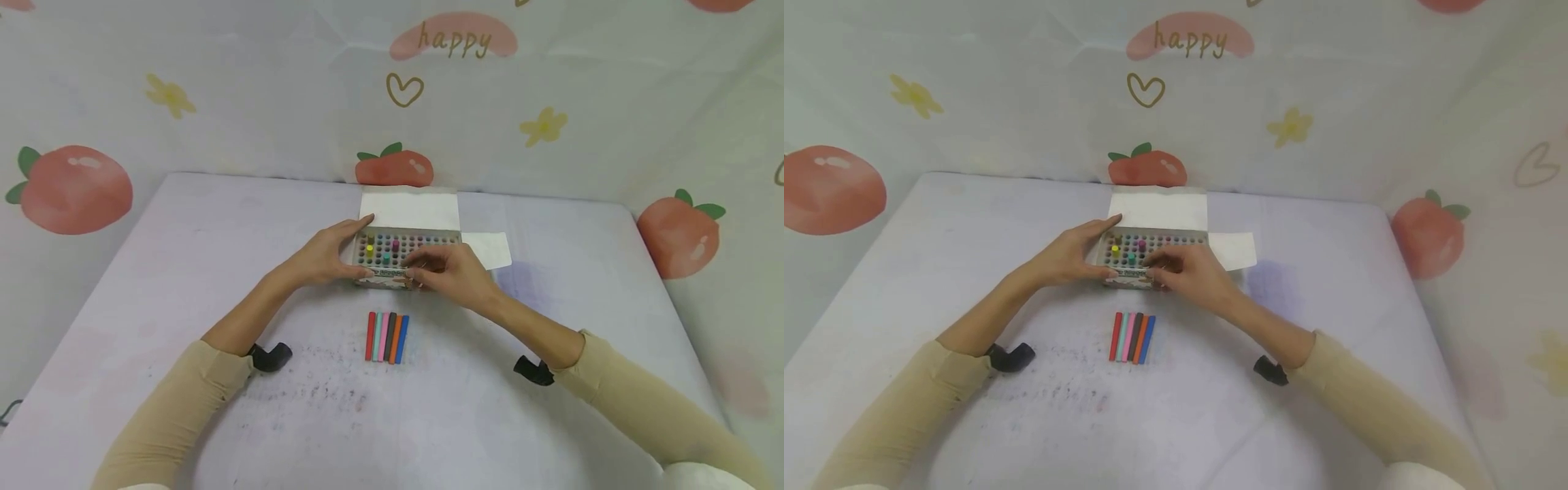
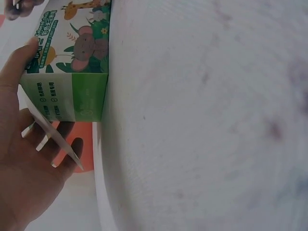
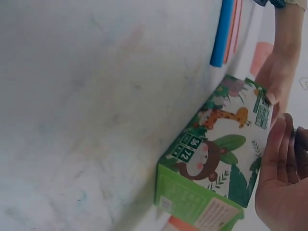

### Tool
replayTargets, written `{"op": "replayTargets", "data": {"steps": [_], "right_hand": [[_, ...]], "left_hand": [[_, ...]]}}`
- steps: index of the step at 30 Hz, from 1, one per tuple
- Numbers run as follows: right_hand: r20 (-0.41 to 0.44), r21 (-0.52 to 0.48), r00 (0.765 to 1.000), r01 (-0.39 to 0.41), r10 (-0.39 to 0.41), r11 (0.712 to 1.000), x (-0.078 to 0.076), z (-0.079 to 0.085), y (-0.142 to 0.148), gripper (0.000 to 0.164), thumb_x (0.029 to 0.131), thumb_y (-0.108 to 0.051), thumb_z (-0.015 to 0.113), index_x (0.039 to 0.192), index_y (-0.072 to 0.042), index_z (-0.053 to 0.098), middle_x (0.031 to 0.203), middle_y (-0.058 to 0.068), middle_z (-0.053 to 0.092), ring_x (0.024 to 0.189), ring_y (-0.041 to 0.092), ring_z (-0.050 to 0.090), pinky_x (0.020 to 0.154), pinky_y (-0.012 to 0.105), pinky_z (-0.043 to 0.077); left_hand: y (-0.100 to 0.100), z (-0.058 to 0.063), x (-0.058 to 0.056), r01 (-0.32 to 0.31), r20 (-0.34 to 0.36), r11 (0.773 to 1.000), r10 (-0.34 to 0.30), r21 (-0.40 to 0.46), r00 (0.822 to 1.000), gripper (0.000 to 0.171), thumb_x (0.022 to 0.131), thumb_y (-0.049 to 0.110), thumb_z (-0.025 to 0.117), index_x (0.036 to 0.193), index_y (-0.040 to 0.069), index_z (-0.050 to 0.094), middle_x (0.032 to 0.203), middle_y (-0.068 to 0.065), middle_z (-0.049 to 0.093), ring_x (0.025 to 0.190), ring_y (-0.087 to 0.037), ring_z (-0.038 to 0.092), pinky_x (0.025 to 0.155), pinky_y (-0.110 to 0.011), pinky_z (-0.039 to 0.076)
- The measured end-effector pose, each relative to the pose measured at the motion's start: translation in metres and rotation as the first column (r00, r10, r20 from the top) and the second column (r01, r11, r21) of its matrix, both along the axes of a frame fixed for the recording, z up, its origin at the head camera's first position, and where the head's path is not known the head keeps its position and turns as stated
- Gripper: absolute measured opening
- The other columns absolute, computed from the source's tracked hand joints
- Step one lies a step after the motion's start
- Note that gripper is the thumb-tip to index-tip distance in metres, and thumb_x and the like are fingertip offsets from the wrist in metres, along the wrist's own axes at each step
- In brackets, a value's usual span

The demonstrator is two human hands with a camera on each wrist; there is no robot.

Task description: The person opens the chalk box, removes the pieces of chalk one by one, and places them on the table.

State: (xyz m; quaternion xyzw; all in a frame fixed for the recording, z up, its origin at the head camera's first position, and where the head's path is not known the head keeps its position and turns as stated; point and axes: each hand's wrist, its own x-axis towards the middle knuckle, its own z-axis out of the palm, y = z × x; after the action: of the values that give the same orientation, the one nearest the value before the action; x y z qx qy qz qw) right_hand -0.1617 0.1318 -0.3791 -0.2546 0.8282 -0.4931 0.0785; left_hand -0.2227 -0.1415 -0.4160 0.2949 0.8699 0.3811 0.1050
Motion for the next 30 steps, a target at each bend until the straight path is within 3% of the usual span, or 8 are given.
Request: {"op": "replayTargets", "data": {"steps": [12, 20, 30], "right_hand": [[-0.12, 0.073, 0.989, 0.095, -0.086, 0.993, -0.025, -0.001, -0.008, 0.018, 0.093, -0.012, 0.071, 0.109, -0.006, 0.073, 0.099, 0.002, 0.073, 0.084, 0.014, 0.068, 0.077, 0.032, 0.055], [-0.097, 0.162, 0.985, 0.159, -0.145, 0.974, -0.034, -0.004, -0.015, 0.021, 0.093, -0.009, 0.07, 0.114, -0.007, 0.07, 0.101, 0.003, 0.073, 0.088, 0.016, 0.069, 0.079, 0.032, 0.055], [-0.051, 0.259, 0.992, 0.128, -0.119, 0.957, -0.041, -0.006, -0.02, 0.021, 0.092, -0.016, 0.072, 0.113, -0.01, 0.074, 0.099, 0.001, 0.074, 0.088, 0.012, 0.069, 0.077, 0.03, 0.054]], "left_hand": [[-0.001, 0.001, 0.0, 0.009, 0.007, 0.999, -0.009, 0.03, 1.0, 0.102, 0.077, 0.029, 0.087, 0.158, 0.013, 0.028, 0.146, -0.013, 0.046, 0.124, -0.025, 0.047, 0.107, -0.047, 0.035], [0.0, 0.002, 0.001, 0.012, 0.01, 0.999, -0.012, 0.035, 1.0, 0.102, 0.078, 0.028, 0.087, 0.158, 0.012, 0.026, 0.146, -0.013, 0.046, 0.125, -0.026, 0.046, 0.107, -0.048, 0.035], [0.001, 0.002, 0.002, 0.001, 0.021, 1.0, -0.002, 0.026, 1.0, 0.102, 0.078, 0.029, 0.086, 0.159, 0.014, 0.026, 0.148, -0.013, 0.044, 0.124, -0.026, 0.046, 0.107, -0.049, 0.035]]}}
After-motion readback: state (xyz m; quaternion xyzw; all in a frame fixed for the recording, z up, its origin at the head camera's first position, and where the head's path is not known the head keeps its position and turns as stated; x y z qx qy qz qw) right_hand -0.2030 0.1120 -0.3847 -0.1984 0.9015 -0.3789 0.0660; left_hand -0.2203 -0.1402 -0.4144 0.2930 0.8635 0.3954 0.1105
